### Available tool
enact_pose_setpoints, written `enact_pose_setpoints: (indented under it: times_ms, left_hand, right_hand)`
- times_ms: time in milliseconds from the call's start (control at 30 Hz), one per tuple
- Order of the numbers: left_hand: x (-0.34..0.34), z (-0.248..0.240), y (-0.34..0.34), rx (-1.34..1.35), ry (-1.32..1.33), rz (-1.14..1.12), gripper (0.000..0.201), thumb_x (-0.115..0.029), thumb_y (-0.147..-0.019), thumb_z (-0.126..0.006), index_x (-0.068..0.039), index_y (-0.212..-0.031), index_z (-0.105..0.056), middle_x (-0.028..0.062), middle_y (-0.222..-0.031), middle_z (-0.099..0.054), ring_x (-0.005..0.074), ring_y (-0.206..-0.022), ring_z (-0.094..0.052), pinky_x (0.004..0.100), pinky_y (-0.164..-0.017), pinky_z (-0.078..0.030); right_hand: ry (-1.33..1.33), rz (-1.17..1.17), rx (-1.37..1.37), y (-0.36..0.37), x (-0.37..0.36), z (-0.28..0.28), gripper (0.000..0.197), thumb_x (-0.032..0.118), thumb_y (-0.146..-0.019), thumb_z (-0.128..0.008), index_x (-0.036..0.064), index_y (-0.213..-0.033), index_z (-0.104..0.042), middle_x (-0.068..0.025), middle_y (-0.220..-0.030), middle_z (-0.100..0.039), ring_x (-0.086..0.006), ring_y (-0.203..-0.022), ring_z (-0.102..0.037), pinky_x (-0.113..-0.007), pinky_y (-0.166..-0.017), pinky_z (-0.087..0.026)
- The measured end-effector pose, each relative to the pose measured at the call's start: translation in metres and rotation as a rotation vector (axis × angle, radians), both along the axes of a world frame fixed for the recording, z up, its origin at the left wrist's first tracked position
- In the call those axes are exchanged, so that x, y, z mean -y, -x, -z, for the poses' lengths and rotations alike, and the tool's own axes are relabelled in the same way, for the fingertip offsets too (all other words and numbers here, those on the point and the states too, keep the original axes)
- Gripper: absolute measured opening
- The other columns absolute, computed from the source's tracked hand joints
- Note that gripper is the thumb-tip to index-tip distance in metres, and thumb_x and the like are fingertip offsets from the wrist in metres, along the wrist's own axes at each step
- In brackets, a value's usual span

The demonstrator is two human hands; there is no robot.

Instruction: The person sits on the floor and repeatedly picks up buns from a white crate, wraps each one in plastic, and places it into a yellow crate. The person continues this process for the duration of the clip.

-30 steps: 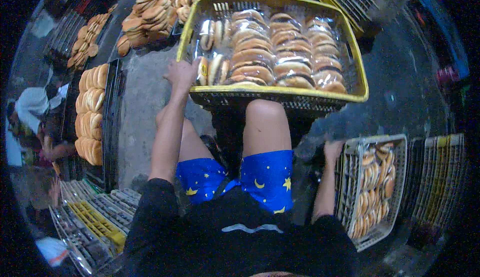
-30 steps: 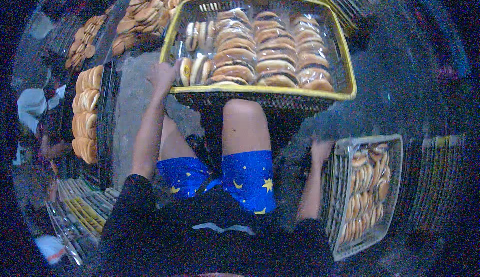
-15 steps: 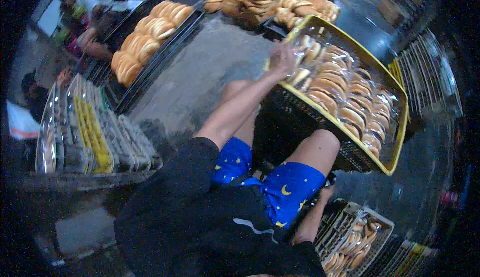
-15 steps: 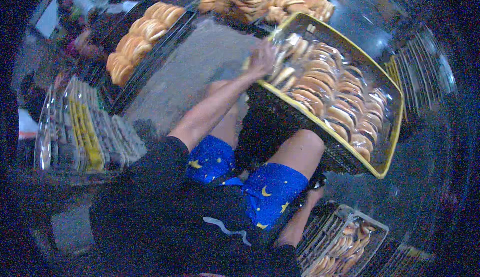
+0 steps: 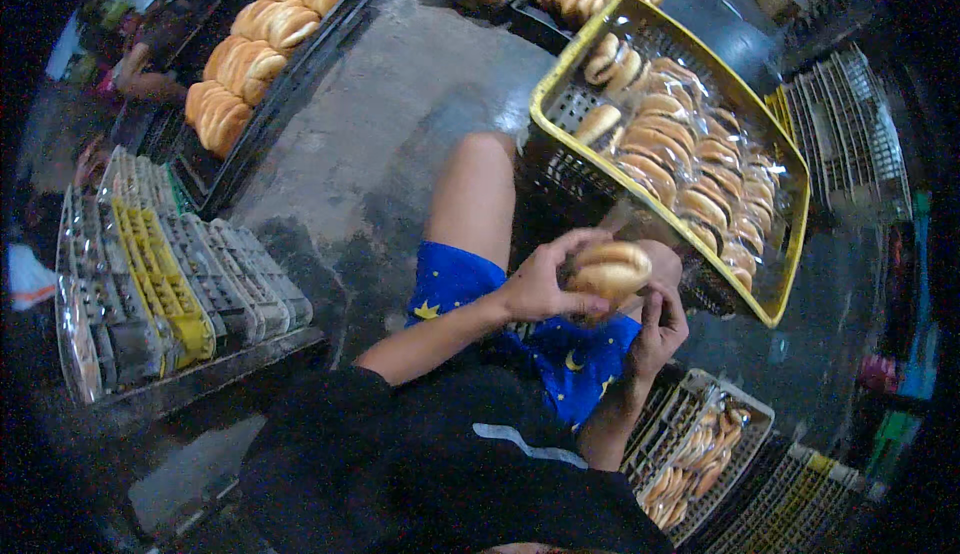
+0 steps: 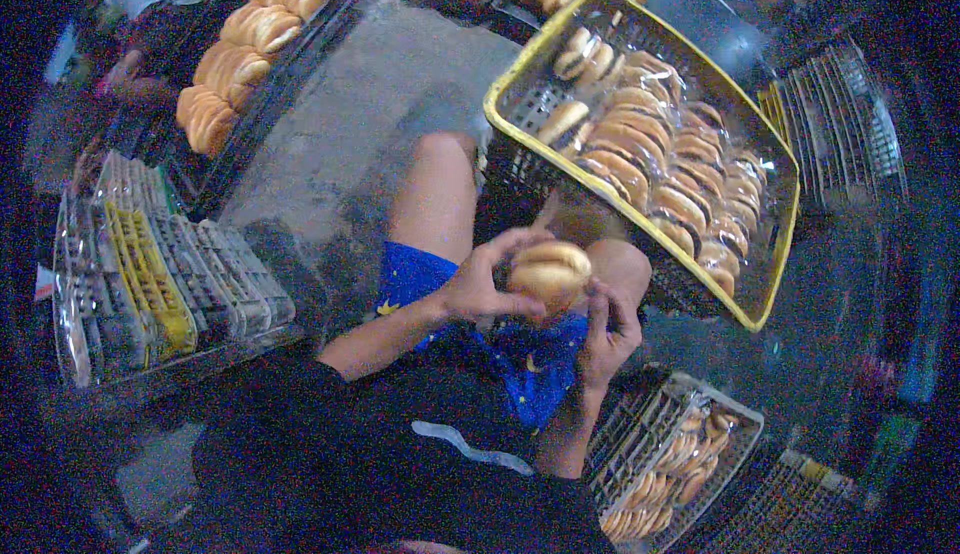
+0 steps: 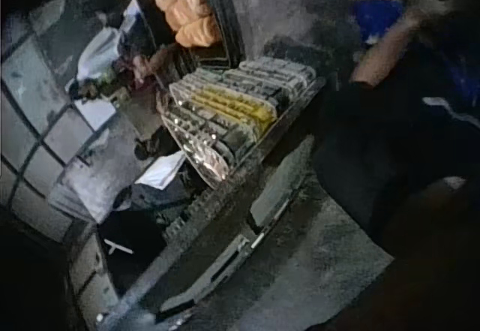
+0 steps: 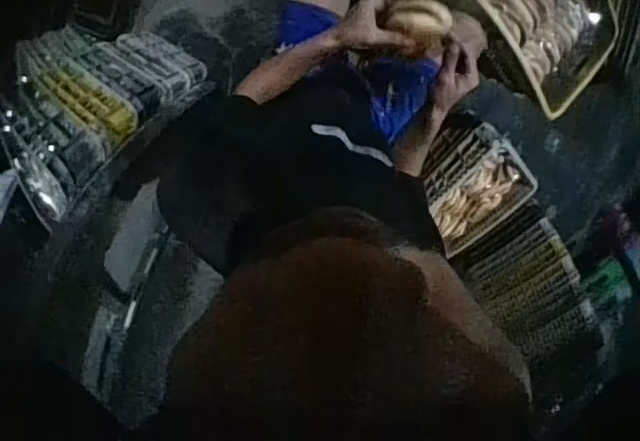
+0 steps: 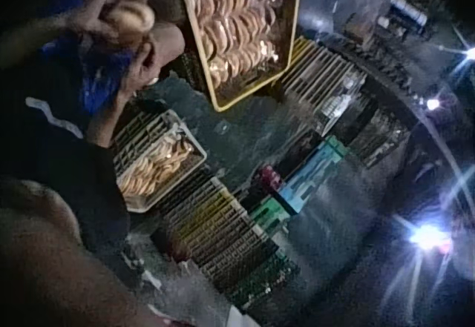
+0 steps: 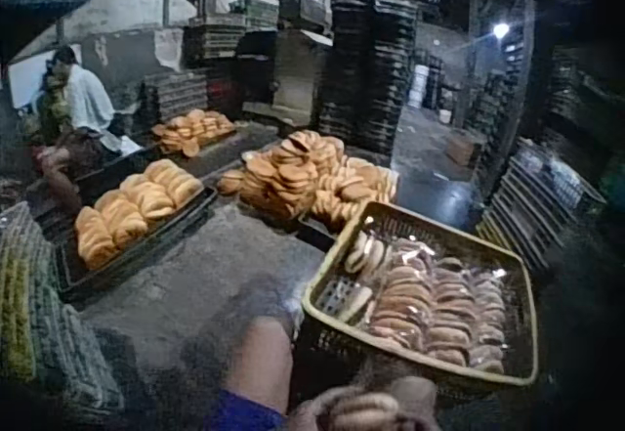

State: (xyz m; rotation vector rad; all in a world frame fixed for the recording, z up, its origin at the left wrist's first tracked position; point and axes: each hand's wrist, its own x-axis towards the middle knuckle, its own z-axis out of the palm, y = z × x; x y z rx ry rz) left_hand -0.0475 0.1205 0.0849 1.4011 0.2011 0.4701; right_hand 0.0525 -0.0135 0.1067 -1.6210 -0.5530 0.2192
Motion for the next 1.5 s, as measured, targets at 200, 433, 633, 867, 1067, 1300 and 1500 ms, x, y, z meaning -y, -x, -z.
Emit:
enact_pose_setpoints:
  times_ms: [200, 433, 633, 867, 1067, 1300, 1500]
  left_hand:
    - [0.0, 0.037, 0.004, 0.142, 0.55, 0.173, 0.072, -0.029, -0.073, -0.064, -0.007, -0.13, -0.025, 0.0127, -0.123, -0.041, 0.0217, -0.117, -0.037, 0.0367, -0.1, -0.025]
    - [-0.012, 0.032, 0.009, 0.066, 0.702, 0.459, 0.058, -0.019, -0.073, -0.065, 0.001, -0.121, -0.039, 0.0096, -0.11, -0.053, 0.0154, -0.099, -0.051, 0.0305, -0.089, -0.038]
    - [-0.009, 0.023, -0.001, 0.091, 0.689, 0.241, 0.045, -0.008, -0.07, -0.068, 0.002, -0.11, -0.049, 0.0109, -0.114, -0.05, 0.0168, -0.101, -0.05, 0.031, -0.087, -0.04]
    - [-0.003, 0.032, -0.005, 0.082, 0.294, 0.099, 0.011, -0.012, -0.077, -0.061, -0.003, -0.078, -0.057, 0.0019, -0.074, -0.051, 0.0101, -0.072, -0.049, 0.023, -0.073, -0.04]
    - [-0.001, 0.023, -0.015, -0.081, -0.191, -0.091, 0.014, -0.011, -0.076, -0.062, -0.001, -0.081, -0.054, 0.0024, -0.077, -0.055, 0.0075, -0.075, -0.053, 0.0224, -0.065, -0.044]
    - [0.002, 0.012, 0.002, -0.265, -0.063, 0.091, 0.023, -0.003, -0.075, -0.06, -0.002, -0.096, -0.05, 0.0039, -0.08, -0.054, 0.008, -0.074, -0.053, 0.021, -0.063, -0.045]
    - [0.0, 0.024, 0.016, -0.525, -0.463, 0.345, 0.016, -0.014, -0.078, -0.054, 0.001, -0.079, -0.057, 0.0084, -0.075, -0.053, 0.0216, -0.074, -0.052, 0.0282, -0.073, -0.041]
  right_hand:
    - [0.025, -0.175, -0.088, -0.015, 0.023, 0.001, 0.021, 0.017, -0.083, -0.051, 0.001, -0.07, -0.053, -0.0033, -0.069, -0.054, -0.0126, -0.064, -0.048, -0.026, -0.062, -0.039]
    - [-0.113, -0.456, -1.1, -0.003, 0.001, 0.019, 0.016, 0.019, -0.084, -0.049, 0.0042, -0.088, -0.052, -0.0009, -0.072, -0.05, -0.0062, -0.064, -0.048, -0.019, -0.056, -0.039]
    - [0.115, -0.298, -0.333, 0.003, -0.012, 0.03, 0.022, 0.02, -0.082, -0.053, 0.0019, -0.093, -0.056, -0.006, -0.087, -0.059, -0.0153, -0.081, -0.056, -0.026, -0.072, -0.043]
    - [-0.083, -0.51, -0.244, -0.005, -0.011, 0.008, 0.022, 0.009, -0.074, -0.062, 0.0023, -0.095, -0.059, -0.0052, -0.083, -0.057, -0.0151, -0.08, -0.053, -0.025, -0.075, -0.04]
    - [0.051, -0.184, -0.223, 0.008, -0.023, 0.002, 0.01, 0.008, -0.076, -0.059, 0.0009, -0.083, -0.055, -0.0036, -0.082, -0.054, -0.0133, -0.076, -0.053, -0.025, -0.07, -0.043]
    - [0.317, -0.319, -0.012, 0.008, -0.014, 0.011, 0.009, 0.008, -0.075, -0.058, 0.001, -0.081, -0.058, -0.0124, -0.079, -0.057, -0.0243, -0.072, -0.056, -0.033, -0.066, -0.045]
    - [0.552, -0.449, -0.02, 0.025, 0.011, 0.027, 0.013, 0.006, -0.075, -0.056, 0.0013, -0.087, -0.059, -0.0139, -0.083, -0.056, -0.0293, -0.079, -0.055, -0.034, -0.067, -0.043]
